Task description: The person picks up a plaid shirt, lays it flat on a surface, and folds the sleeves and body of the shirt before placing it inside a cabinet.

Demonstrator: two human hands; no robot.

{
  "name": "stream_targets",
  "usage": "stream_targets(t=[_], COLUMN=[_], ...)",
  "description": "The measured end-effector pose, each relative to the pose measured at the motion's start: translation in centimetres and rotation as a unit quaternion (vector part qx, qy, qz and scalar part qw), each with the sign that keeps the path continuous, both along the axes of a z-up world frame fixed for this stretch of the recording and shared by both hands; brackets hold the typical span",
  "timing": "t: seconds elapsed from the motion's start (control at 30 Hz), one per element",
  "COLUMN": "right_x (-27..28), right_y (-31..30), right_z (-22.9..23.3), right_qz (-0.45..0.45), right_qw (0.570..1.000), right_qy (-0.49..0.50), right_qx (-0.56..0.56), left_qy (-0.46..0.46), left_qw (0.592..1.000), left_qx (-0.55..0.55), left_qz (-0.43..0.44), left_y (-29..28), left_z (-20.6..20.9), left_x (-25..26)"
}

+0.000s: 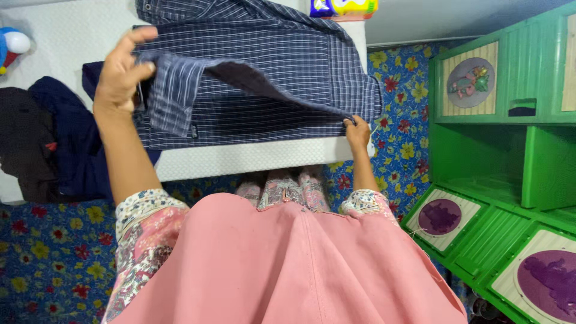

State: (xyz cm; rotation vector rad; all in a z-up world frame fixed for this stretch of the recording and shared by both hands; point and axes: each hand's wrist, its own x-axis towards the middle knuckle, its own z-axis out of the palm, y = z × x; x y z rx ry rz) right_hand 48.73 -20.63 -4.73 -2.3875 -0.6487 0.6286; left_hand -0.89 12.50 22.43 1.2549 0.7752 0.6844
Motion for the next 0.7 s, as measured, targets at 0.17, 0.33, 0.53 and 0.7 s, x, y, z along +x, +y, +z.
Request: stream_targets(t=[0.17, 0.33, 0.53, 0.7], right_x=[-0.5, -0.9, -2.7, -3.9], right_y=[0.3, 0.3, 0.2, 0.7], right_z=[-0.7, -0.2, 0.6, 2.4], right_qz=[-0.045, -0.102, -0.134, -0.157], right_qw=[0.996, 0.976, 0.969, 0.974], right_qy=[0.029, 0.129, 0.116, 0.114], right_qx=[0.073, 0.139, 0.175, 0.117], left_qy=[0.392, 0.318, 0.001, 0.424], left_qw=[0.919, 0.947, 0.999, 0.901], left_qx=[-0.036, -0.042, -0.02, 0.089], left_qz=[0.016, -0.01, 0.046, -0.027], left_y=[0.5, 0.7, 1.8, 3.0], left_z=[-8.9, -10.4, -10.3, -14.1], left_x=[-6.7, -9.0, -10.2, -9.4])
